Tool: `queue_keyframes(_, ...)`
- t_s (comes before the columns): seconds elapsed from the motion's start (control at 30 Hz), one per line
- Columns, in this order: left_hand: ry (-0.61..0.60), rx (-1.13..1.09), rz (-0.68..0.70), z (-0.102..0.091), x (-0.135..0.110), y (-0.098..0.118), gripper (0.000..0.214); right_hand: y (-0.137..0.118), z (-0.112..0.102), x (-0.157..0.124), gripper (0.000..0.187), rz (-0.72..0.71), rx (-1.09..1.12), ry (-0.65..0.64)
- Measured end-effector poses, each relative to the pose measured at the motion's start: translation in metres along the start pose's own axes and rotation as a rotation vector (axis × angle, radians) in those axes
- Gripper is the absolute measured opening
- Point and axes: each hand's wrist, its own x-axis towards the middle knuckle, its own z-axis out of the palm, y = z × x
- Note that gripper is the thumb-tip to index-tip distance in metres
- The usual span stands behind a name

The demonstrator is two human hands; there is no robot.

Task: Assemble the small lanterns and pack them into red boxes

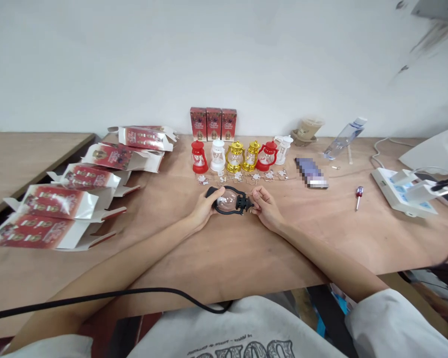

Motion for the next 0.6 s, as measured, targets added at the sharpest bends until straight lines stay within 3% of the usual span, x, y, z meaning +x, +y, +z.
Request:
queue_keyframes(0.33,-0.019,0.011,0.003,-0.003,-0.005,0.002,0.046,0.004,-0.001,0.002,0.040,0.029,-0.083,-0.008)
queue_keyframes(0.6,-0.026,0.059,0.147,-0.004,-0.006,-0.008,0.045,0.004,-0.003,0.005,0.046,0.032,-0.138,-0.025)
